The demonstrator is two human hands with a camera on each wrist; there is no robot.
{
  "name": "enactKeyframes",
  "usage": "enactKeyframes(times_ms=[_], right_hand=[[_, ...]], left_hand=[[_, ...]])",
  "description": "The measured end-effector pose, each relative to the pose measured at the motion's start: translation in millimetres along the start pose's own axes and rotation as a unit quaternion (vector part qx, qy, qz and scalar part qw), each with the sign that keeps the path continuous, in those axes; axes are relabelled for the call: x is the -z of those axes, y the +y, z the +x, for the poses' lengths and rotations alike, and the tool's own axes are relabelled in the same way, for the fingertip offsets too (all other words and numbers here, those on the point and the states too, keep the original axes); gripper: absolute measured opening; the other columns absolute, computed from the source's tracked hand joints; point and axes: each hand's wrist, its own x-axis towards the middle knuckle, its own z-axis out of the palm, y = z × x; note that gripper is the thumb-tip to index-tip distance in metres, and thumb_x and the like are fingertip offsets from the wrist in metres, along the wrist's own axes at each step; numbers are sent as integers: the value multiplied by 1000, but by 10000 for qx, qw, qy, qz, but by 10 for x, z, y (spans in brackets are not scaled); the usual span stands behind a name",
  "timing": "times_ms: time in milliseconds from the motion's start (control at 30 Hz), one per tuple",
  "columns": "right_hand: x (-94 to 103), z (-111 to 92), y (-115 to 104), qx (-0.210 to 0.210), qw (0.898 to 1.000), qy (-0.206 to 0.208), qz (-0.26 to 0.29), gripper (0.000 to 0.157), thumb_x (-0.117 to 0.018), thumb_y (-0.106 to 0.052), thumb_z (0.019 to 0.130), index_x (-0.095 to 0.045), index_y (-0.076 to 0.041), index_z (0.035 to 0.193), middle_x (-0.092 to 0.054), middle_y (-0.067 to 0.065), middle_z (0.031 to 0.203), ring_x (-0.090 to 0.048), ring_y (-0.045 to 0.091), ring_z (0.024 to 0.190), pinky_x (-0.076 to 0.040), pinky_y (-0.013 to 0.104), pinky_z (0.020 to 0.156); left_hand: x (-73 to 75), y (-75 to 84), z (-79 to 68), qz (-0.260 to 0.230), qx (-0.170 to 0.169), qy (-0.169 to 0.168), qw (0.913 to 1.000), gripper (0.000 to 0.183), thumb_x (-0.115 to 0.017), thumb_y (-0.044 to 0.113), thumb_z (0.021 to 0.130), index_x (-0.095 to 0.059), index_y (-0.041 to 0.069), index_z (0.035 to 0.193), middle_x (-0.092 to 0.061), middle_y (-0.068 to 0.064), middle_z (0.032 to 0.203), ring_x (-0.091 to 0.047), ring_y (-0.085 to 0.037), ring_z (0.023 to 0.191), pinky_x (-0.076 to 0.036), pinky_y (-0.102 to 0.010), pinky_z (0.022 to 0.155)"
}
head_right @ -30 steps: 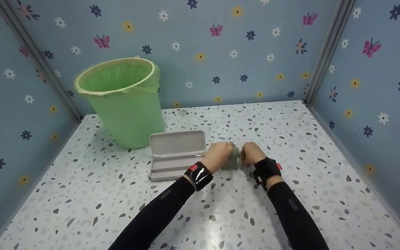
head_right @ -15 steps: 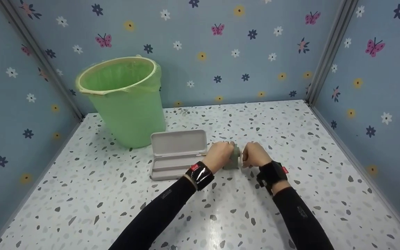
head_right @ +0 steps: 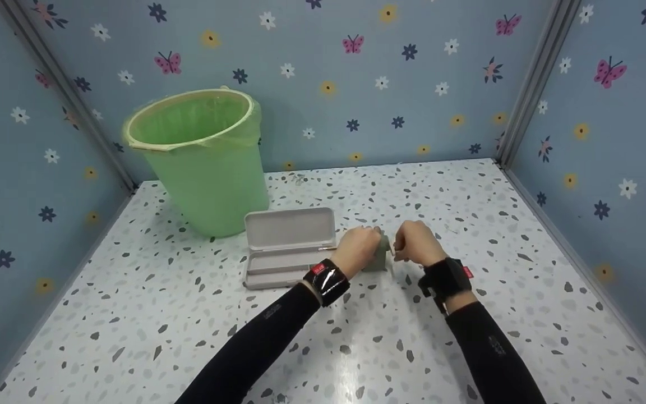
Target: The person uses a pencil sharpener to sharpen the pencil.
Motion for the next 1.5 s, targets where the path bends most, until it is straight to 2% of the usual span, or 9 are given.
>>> enactKeyframes(times_ms=[133,367,600,800,1033,1500], right_hand=[[80,32,-51,96,9997,215,-96,9,-79,6,70,-73,2,75,-69,10,68,-59,13,58,-47,26,55],[118,73,-101,186,9988,415,-184,11,-79,10,67,-72,2,71,-69,11,65,-58,14,58,-47,26,55],[130,100,-124,125,9974,651,-272,12,-79,11,68,-71,3,70,-68,13,67,-60,18,59,-48,30,56],[138,185,-125,-53,9955,848,-428,12,-77,12,69,-69,3,69,-66,13,66,-58,21,62,-47,31,59],[103,304,-142,-268,9926,1006,-629,9,-73,11,74,-69,4,71,-67,15,68,-58,25,63,-50,39,62],[-124,548,67,-379,9882,1399,-491,7,-67,13,77,-70,7,77,-68,21,77,-61,32,70,-53,46,69]], left_hand=[[-9,0,15,43,-11,-13,10000,17,-64,23,93,-77,33,99,-75,11,89,-70,-6,76,-56,-19,68],[-44,-4,19,148,11,51,9999,16,-61,23,95,-77,24,94,-74,8,82,-68,-8,70,-56,-20,65],[-34,-6,11,73,-18,148,9999,34,-50,37,101,-77,21,89,-75,6,81,-70,-10,71,-58,-23,64],[-46,-14,14,-11,-147,271,9995,38,-44,27,105,-75,18,85,-74,5,79,-70,-12,69,-57,-24,62],[-59,-33,3,-30,-200,376,9991,19,-58,12,94,-75,18,92,-74,5,78,-69,-12,67,-57,-25,58],[-55,-50,-11,-7,-204,373,9991,22,-58,6,90,-77,17,91,-74,4,85,-70,-13,70,-58,-24,61]])
